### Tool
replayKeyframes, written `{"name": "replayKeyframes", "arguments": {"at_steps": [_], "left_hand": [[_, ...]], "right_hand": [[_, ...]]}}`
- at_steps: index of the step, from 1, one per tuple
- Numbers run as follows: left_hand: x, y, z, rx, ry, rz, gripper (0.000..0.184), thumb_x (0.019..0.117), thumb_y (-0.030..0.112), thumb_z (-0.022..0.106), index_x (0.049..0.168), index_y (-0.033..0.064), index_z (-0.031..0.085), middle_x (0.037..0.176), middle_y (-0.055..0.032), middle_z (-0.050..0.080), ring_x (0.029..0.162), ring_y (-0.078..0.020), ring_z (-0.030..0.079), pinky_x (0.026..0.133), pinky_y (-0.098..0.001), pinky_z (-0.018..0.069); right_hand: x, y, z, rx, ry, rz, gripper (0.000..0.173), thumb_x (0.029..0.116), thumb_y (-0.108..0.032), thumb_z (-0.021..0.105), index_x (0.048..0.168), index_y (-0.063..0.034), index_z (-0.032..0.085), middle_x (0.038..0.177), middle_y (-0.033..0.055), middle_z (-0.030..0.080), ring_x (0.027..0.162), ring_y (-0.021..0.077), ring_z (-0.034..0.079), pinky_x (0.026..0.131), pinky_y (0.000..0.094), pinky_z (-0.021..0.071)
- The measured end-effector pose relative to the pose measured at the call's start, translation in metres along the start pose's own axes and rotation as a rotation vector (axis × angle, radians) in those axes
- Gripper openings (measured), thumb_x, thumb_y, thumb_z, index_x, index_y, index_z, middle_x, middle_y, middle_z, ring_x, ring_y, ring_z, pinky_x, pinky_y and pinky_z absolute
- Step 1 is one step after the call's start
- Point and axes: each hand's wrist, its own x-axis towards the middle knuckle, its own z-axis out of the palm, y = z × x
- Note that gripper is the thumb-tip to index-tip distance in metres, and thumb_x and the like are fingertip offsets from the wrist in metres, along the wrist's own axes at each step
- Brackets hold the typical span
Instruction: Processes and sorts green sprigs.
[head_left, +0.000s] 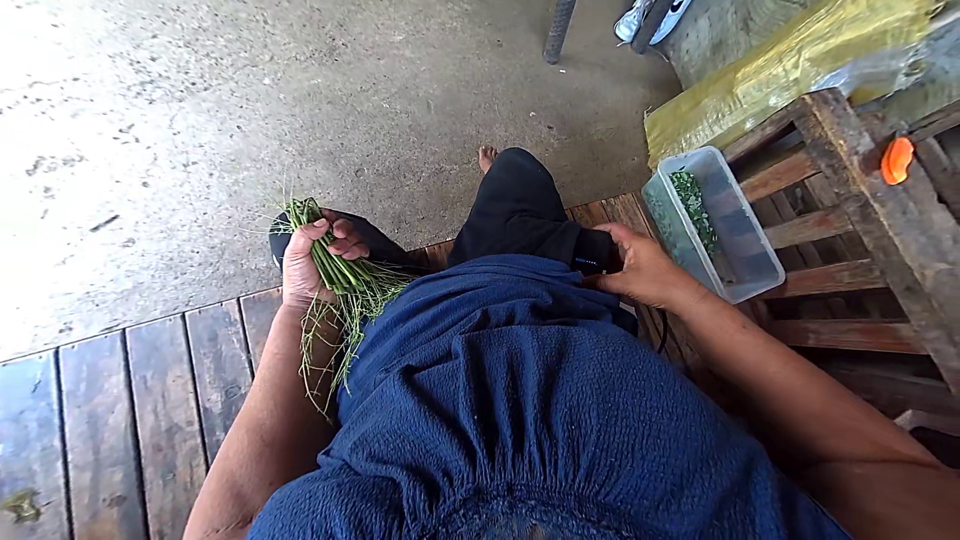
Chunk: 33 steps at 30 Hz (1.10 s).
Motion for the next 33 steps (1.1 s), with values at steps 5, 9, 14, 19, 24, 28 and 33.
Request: {"name": "replayKeyframes", "arguments": {"at_steps": [5,9,14,19,24,28,33], "left_hand": [[0.000,0.001,0.001,0.002,0.008,-0.004,0.015,0.1009,0.018,0.050,0.099,0.0162,0.064,0.079,0.0040,0.066,0.065,-0.0052,0.064,0.064,-0.0188,0.0553],[0.002,0.000,0.001,-0.008,0.005,0.000,0.014,0.1010,0.019,0.050,0.099,0.0161,0.064,0.079,0.0040,0.065,0.065,-0.0055,0.063,0.064,-0.0190,0.0552],[0.002,0.000,0.004,0.012,0.007,0.006,0.015,0.1015,0.019,0.049,0.099,0.0175,0.063,0.077,0.0052,0.065,0.064,-0.0040,0.063,0.063,-0.0182,0.0548],[0.000,0.001,0.003,-0.007,0.015,0.018,0.015,0.1016,0.018,0.048,0.101,0.0166,0.062,0.079,0.0044,0.065,0.064,-0.0045,0.062,0.062,-0.0179,0.0544],[0.003,-0.002,0.000,-0.006,-0.008,-0.012,0.016,0.1023,0.019,0.047,0.102,0.0177,0.063,0.080,0.0045,0.066,0.065,-0.0048,0.063,0.064,-0.0187,0.0551],[0.004,0.000,-0.001,0.029,-0.020,-0.007,0.015,0.1021,0.020,0.049,0.100,0.0191,0.064,0.078,0.0055,0.065,0.065,-0.0044,0.063,0.065,-0.0192,0.0552],[0.000,0.000,0.002,0.007,-0.004,0.007,0.015,0.1020,0.020,0.049,0.100,0.0177,0.064,0.077,0.0052,0.065,0.064,-0.0045,0.063,0.064,-0.0186,0.0544]], "right_hand": [[-0.002,0.002,-0.003,-0.204,0.027,-0.144,0.075,0.0757,-0.011,0.087,0.139,0.0032,0.050,0.117,0.0208,0.068,0.107,0.0275,0.069,0.096,0.0457,0.0555],[0.004,-0.001,-0.001,-0.036,-0.024,-0.009,0.070,0.0777,-0.004,0.085,0.138,0.0035,0.050,0.116,0.0175,0.068,0.104,0.0205,0.069,0.095,0.0385,0.0568],[0.024,-0.014,0.011,0.066,-0.091,0.127,0.074,0.0837,-0.002,0.080,0.148,0.0026,0.044,0.125,0.0185,0.067,0.112,0.0207,0.068,0.101,0.0387,0.0544],[0.007,-0.014,-0.005,0.191,-0.121,0.137,0.081,0.0850,0.002,0.074,0.156,-0.0032,0.034,0.110,0.0158,0.072,0.093,0.0176,0.072,0.085,0.0350,0.0601],[-0.020,-0.015,-0.001,0.094,0.045,0.055,0.030,0.0923,0.004,0.070,0.122,0.0013,0.067,0.103,0.0111,0.071,0.079,0.0115,0.067,0.071,0.0280,0.0576],[-0.006,-0.031,0.012,-0.131,0.024,-0.041,0.016,0.1004,-0.007,0.063,0.112,-0.0006,0.072,0.102,0.0111,0.073,0.092,0.0138,0.069,0.087,0.0350,0.0558],[0.009,-0.054,0.013,-0.294,-0.107,0.002,0.019,0.1043,-0.005,0.053,0.103,0.0003,0.071,0.093,0.0157,0.069,0.086,0.0260,0.066,0.079,0.0473,0.0518]]}}
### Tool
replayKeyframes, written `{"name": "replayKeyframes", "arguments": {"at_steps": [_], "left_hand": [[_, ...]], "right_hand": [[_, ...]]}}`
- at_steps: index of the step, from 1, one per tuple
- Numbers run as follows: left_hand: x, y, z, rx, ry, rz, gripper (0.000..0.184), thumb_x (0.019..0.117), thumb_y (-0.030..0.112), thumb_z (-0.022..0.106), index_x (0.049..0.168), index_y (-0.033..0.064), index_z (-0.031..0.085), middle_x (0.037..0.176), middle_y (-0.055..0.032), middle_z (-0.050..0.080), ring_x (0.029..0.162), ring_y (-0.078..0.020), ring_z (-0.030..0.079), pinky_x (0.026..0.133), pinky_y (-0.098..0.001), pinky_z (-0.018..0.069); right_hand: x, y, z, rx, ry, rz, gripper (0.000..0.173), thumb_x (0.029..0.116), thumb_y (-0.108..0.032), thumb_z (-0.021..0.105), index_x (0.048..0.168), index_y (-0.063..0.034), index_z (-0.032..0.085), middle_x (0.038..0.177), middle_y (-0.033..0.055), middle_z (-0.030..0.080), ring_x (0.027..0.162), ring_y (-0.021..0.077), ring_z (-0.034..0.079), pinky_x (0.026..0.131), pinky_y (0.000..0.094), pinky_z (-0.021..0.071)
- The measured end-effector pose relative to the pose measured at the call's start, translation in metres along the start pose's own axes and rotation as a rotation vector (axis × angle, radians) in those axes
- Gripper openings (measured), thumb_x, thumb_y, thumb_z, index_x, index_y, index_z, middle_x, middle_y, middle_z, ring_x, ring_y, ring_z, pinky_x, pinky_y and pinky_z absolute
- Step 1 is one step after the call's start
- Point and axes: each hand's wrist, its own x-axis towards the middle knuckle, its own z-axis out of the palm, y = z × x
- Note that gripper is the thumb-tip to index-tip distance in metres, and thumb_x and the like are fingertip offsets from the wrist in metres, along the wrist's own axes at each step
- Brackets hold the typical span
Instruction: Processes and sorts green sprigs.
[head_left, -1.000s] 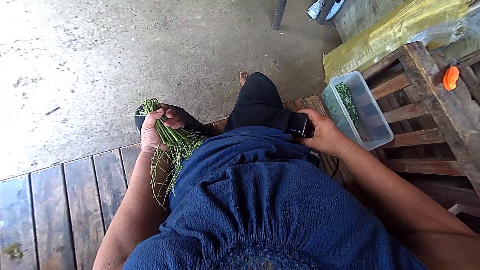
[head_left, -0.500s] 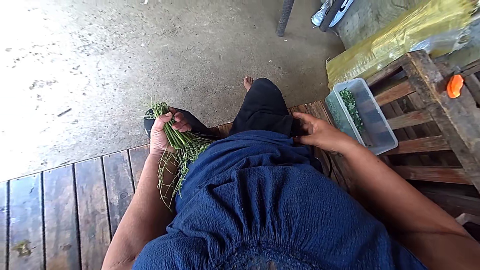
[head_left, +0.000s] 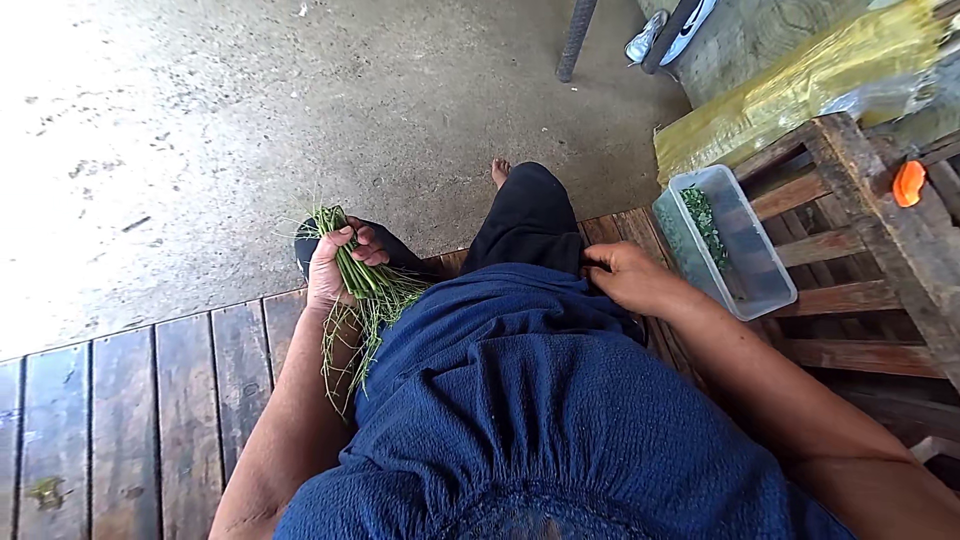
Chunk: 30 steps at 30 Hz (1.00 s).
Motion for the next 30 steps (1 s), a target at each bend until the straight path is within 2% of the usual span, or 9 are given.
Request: {"name": "replayKeyframes", "arguments": {"at_steps": [3,6,8,12,16,20,22,26,30], "left_hand": [[0.001,0.001,-0.002,0.000,-0.016,-0.002,0.014,0.1015,0.019,0.050,0.100,0.0180,0.064,0.078,0.0051,0.065,0.065,-0.0047,0.063,0.064,-0.0191,0.0549],[0.003,0.000,-0.002,-0.001,-0.010,-0.020,0.017,0.1026,0.019,0.046,0.100,0.0178,0.062,0.079,0.0049,0.065,0.065,-0.0047,0.063,0.064,-0.0189,0.0552],[0.004,0.000,-0.001,0.019,-0.007,-0.019,0.017,0.1024,0.019,0.046,0.100,0.0182,0.063,0.079,0.0053,0.065,0.064,-0.0045,0.063,0.064,-0.0189,0.0549],[0.002,0.003,0.000,0.011,-0.006,-0.015,0.015,0.1016,0.019,0.048,0.100,0.0179,0.064,0.078,0.0047,0.065,0.064,-0.0050,0.063,0.064,-0.0192,0.0553],[0.002,0.003,-0.003,-0.012,0.000,-0.014,0.015,0.1014,0.020,0.049,0.100,0.0164,0.064,0.079,0.0037,0.065,0.064,-0.0058,0.063,0.063,-0.0200,0.0557],[-0.002,0.001,-0.001,0.021,0.011,-0.034,0.015,0.1035,0.024,0.047,0.101,0.0203,0.061,0.080,0.0068,0.063,0.064,-0.0042,0.062,0.064,-0.0196,0.0554],[-0.003,0.002,0.002,0.025,0.023,-0.049,0.011,0.1020,0.026,0.051,0.100,0.0218,0.061,0.078,0.0075,0.061,0.062,-0.0040,0.060,0.061,-0.0195,0.0545],[-0.001,0.003,-0.001,-0.003,0.031,-0.045,0.009,0.0991,0.025,0.056,0.097,0.0189,0.063,0.075,0.0055,0.062,0.058,-0.0049,0.060,0.058,-0.0199,0.0544],[-0.002,0.003,0.006,-0.032,0.076,-0.024,0.017,0.1011,0.022,0.048,0.094,0.0164,0.062,0.072,0.0042,0.062,0.057,-0.0061,0.060,0.058,-0.0209,0.0548]], "right_hand": [[-0.005,0.014,-0.005,-0.002,0.033,-0.049,0.016,0.0987,-0.005,0.064,0.112,0.0003,0.072,0.104,0.0161,0.072,0.093,0.0259,0.069,0.086,0.0468,0.0552],[-0.004,0.025,-0.002,-0.068,0.109,-0.096,0.045,0.0883,-0.007,0.079,0.130,0.0027,0.064,0.125,0.0200,0.064,0.103,0.0307,0.066,0.091,0.0482,0.0546],[0.003,0.022,0.000,-0.139,0.110,-0.125,0.056,0.0847,-0.007,0.080,0.135,0.0051,0.060,0.139,0.0232,0.057,0.125,0.0372,0.057,0.106,0.0529,0.0468],[0.019,0.035,0.004,-0.196,0.183,-0.320,0.046,0.0808,-0.011,0.082,0.122,0.0051,0.069,0.137,0.0248,0.057,0.126,0.0417,0.054,0.107,0.0555,0.0443],[0.006,0.044,0.007,-0.135,0.201,-0.415,0.022,0.0901,-0.015,0.075,0.109,-0.0053,0.078,0.144,0.0202,0.055,0.132,0.0393,0.052,0.111,0.0558,0.0422],[0.014,0.044,0.005,-0.112,0.105,-0.452,0.029,0.0995,-0.016,0.055,0.116,-0.0053,0.076,0.159,0.0128,0.043,0.146,0.0331,0.040,0.119,0.0538,0.0327],[0.031,0.037,0.006,-0.134,0.059,-0.477,0.029,0.1004,-0.012,0.050,0.107,0.0004,0.076,0.158,0.0113,0.045,0.147,0.0310,0.039,0.120,0.0530,0.0315],[0.033,0.026,-0.003,-0.126,0.223,-0.508,0.023,0.0984,-0.002,0.052,0.097,0.0061,0.074,0.138,0.0182,0.063,0.130,0.0341,0.059,0.110,0.0544,0.0451],[0.017,0.037,-0.004,-0.188,0.232,-0.481,0.015,0.0892,0.006,0.063,0.100,0.0064,0.074,0.125,0.0236,0.067,0.120,0.0393,0.063,0.104,0.0558,0.0492]]}}
